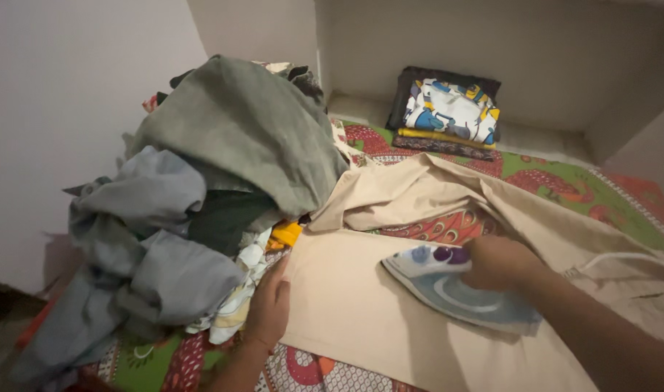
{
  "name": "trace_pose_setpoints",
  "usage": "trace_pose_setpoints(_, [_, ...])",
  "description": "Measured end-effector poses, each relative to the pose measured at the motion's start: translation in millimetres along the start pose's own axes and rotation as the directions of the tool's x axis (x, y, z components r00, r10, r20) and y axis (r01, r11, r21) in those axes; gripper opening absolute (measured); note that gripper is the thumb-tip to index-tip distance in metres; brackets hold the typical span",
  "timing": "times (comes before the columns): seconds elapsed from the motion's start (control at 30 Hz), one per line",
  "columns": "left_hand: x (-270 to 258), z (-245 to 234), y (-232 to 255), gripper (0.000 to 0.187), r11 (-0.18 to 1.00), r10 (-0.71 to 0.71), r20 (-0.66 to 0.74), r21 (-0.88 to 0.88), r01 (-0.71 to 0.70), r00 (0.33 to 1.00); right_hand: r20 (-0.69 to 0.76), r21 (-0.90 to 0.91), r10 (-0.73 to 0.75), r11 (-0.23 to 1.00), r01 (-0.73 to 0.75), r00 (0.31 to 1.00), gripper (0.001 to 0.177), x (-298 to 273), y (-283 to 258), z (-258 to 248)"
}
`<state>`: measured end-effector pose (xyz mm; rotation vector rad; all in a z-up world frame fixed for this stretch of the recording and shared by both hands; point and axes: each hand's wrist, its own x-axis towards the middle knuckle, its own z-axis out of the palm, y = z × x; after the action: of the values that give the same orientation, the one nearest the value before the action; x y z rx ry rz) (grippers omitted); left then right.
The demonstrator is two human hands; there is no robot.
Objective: The person irons a beige shirt on a bed. They spread the shirt, smooth it with their hands, and use a steam iron to press the fabric. The person repeatedly adjusts the shirt and continues ironing different sections.
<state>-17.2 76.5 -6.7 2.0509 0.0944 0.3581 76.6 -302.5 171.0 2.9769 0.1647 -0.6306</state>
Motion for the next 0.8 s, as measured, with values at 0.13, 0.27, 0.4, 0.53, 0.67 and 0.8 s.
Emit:
trace_pose_setpoints(0.13, [-2,-10,-5,0.049,0.999,0.027,0.065,0.032,-0.029,0.998,0.042,0.028,-0.035,0.999,0.034,0.998,0.043,-27,-13,3])
trace_pose_setpoints(0.27, [-4,-18,-15,0.049,0.989,0.115,0.131,0.076,-0.125,0.985,0.070,-0.040,-0.137,0.989,0.140,0.988,0.040,-52,-23,17])
trace_pose_setpoints(0.4, [-6,-23,-12,0.047,0.980,0.156,0.153,0.096,-0.172,0.976,0.102,-0.082,-0.191,0.976,0.200,0.976,0.034,-68,-38,28])
trace_pose_setpoints(0.53, [-6,-30,-7,0.049,0.982,0.152,0.183,0.084,-0.169,0.971,0.110,-0.100,-0.219,0.968,0.230,0.969,0.036,-68,-48,26])
trace_pose_setpoints(0.67, [-7,-36,-10,0.048,0.963,0.199,0.194,0.145,-0.228,0.961,0.104,-0.103,-0.206,0.971,0.216,0.973,0.039,-60,-57,22])
trace_pose_setpoints(0.8, [-9,-36,-11,0.049,0.968,0.176,0.184,0.144,-0.204,0.967,0.026,-0.078,-0.238,0.968,0.239,0.971,0.038,-40,-66,18])
